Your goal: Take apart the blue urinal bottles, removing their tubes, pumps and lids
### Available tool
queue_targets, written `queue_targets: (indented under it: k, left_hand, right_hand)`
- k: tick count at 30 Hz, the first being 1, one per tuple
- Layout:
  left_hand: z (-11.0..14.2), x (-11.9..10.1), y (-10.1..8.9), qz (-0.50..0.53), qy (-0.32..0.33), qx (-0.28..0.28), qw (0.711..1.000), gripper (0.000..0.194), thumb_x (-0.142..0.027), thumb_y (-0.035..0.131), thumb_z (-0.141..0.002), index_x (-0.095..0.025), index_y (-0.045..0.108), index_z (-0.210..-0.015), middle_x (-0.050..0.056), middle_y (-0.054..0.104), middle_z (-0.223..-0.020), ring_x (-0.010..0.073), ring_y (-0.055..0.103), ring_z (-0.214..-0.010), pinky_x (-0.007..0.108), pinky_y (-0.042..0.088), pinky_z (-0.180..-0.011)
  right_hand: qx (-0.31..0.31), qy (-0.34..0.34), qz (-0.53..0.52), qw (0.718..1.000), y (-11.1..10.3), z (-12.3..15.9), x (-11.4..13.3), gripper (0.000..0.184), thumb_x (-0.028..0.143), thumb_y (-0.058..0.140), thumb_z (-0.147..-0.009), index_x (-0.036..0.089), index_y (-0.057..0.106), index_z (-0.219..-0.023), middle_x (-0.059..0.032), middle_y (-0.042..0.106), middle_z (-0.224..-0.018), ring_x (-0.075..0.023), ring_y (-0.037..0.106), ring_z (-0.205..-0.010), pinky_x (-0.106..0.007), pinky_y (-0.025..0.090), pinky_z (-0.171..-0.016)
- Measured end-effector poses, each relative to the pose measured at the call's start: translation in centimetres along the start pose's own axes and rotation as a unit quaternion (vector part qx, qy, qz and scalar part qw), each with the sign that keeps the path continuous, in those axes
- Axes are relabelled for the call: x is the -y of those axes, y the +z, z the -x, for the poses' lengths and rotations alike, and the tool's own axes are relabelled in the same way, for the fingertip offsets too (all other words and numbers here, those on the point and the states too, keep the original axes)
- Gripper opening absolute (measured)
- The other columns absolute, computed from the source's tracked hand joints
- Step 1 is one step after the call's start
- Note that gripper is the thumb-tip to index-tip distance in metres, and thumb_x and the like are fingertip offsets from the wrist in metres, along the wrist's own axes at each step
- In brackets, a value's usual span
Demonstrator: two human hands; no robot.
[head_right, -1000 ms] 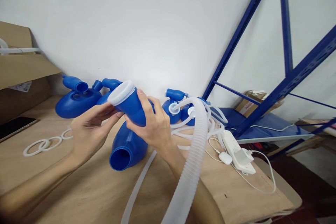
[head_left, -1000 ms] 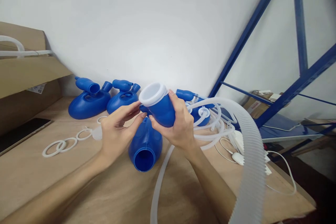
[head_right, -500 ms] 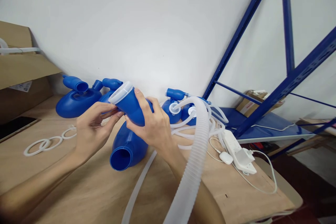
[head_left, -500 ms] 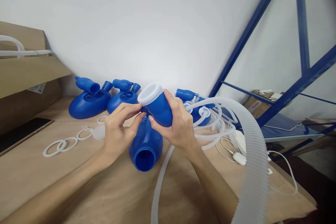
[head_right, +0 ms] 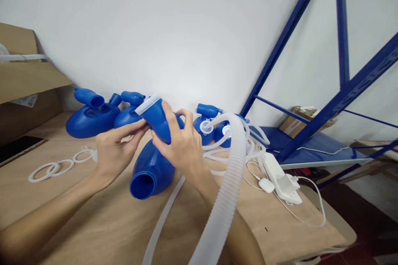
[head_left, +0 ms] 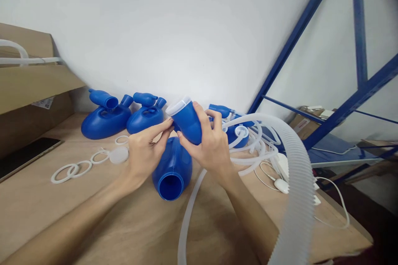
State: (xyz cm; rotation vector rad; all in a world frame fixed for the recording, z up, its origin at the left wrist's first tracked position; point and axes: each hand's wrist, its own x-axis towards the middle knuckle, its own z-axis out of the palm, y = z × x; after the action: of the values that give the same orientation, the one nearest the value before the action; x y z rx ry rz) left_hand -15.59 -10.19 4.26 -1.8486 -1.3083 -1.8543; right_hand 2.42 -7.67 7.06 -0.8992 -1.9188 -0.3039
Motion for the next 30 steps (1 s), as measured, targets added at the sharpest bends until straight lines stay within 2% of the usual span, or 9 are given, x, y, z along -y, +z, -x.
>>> queue_targets:
  k: [2,5,9,14,18,21,26,28,30]
  left_hand:
    - [-0.6,-0.4,-0.4,0.046,-0.033,0.017,0.998,0.015,-0.028,0.077,-0.095,-0.027,0.085,-0.108,0.001,0.085,-0.111,0.0244,0.083,-0.096,0.035,0.068,-0.088]
    - [-1.7,-1.0,-1.2,0.114,-0.08,0.067,0.988,0.013,-0.032,0.083,-0.09,-0.026,0.084,-0.102,0.0,0.086,-0.105,0.022,0.083,-0.09,0.033,0.07,-0.084]
    - [-2.9,-1.6,-2.5,0.157,-0.086,0.137,0.974,0.013,-0.032,0.085,-0.086,-0.027,0.085,-0.098,-0.002,0.085,-0.095,0.0177,0.081,-0.081,0.025,0.069,-0.074]
    - [-4.0,-1.5,-3.3,0.157,-0.111,0.186,0.964,0.015,-0.036,0.088,-0.082,-0.027,0.085,-0.094,0.0,0.084,-0.093,0.0186,0.08,-0.076,0.026,0.069,-0.069]
    - [-3.8,-0.9,-2.8,0.197,-0.109,0.175,0.958,0.016,-0.041,0.087,-0.084,-0.025,0.085,-0.088,0.003,0.084,-0.089,0.0232,0.081,-0.08,0.031,0.071,-0.071]
    - [-3.0,-0.5,-2.3,0.166,-0.058,0.134,0.975,0.013,-0.038,0.082,-0.091,-0.025,0.085,-0.091,0.004,0.085,-0.093,0.0235,0.082,-0.084,0.031,0.07,-0.071]
    - [-2.1,-0.5,-2.0,0.031,0.13,0.071,0.988,0.014,-0.022,0.068,-0.1,-0.024,0.082,-0.102,0.003,0.085,-0.102,0.0206,0.082,-0.09,0.029,0.067,-0.079]
    - [-2.4,-0.6,-2.1,0.015,0.143,0.08,0.986,0.015,-0.021,0.066,-0.102,-0.023,0.081,-0.101,0.003,0.085,-0.101,0.0193,0.081,-0.088,0.027,0.065,-0.079]
    - [-3.3,-0.5,-2.8,0.004,0.125,0.127,0.984,0.017,-0.026,0.064,-0.102,-0.023,0.08,-0.097,0.002,0.085,-0.097,0.0183,0.079,-0.084,0.026,0.063,-0.075]
  right_hand:
    - [0.01,0.006,-0.052,0.999,-0.9,-0.6,-0.9,0.072,0.046,0.074,-0.093,0.03,0.048,-0.159,-0.0137,0.058,-0.133,-0.0317,0.071,-0.109,-0.048,0.069,-0.085]
    - [0.04,0.005,-0.131,0.991,-2.1,-1.4,-2.5,0.078,0.048,0.078,-0.089,0.032,0.045,-0.159,-0.012,0.06,-0.142,-0.0341,0.063,-0.13,-0.055,0.059,-0.109]
    - [0.084,0.015,-0.229,0.97,-2.5,-1.9,-3.9,0.082,0.051,0.085,-0.084,0.032,0.047,-0.155,-0.0099,0.059,-0.152,-0.0338,0.057,-0.141,-0.055,0.049,-0.119]
    - [0.1,0.081,-0.276,0.952,-2.1,-2.0,-3.8,0.078,0.055,0.089,-0.077,0.03,0.056,-0.143,-0.0084,0.067,-0.14,-0.0314,0.066,-0.126,-0.047,0.056,-0.105]
    - [0.105,0.133,-0.265,0.949,-1.9,-2.2,-3.5,0.064,0.057,0.084,-0.079,0.026,0.063,-0.132,-0.0066,0.074,-0.125,-0.029,0.072,-0.109,-0.045,0.059,-0.098]
    - [0.107,0.164,-0.276,0.941,-1.1,-2.2,-3.6,0.058,0.059,0.078,-0.084,0.024,0.065,-0.128,-0.0068,0.075,-0.12,-0.0291,0.074,-0.107,-0.045,0.06,-0.096]
    - [0.114,0.186,-0.313,0.924,0.3,-1.9,-3.9,0.048,0.056,0.073,-0.089,0.024,0.066,-0.124,-0.0065,0.075,-0.109,-0.0284,0.074,-0.101,-0.042,0.064,-0.084]
    - [0.121,0.197,-0.33,0.915,0.5,-1.9,-4.2,0.05,0.057,0.075,-0.088,0.025,0.066,-0.125,-0.006,0.074,-0.105,-0.0266,0.074,-0.091,-0.04,0.064,-0.075]
    - [0.129,0.22,-0.352,0.9,0.4,-2.0,-4.6,0.055,0.062,0.074,-0.086,0.025,0.065,-0.126,-0.0053,0.074,-0.1,-0.0232,0.071,-0.075,-0.036,0.061,-0.061]
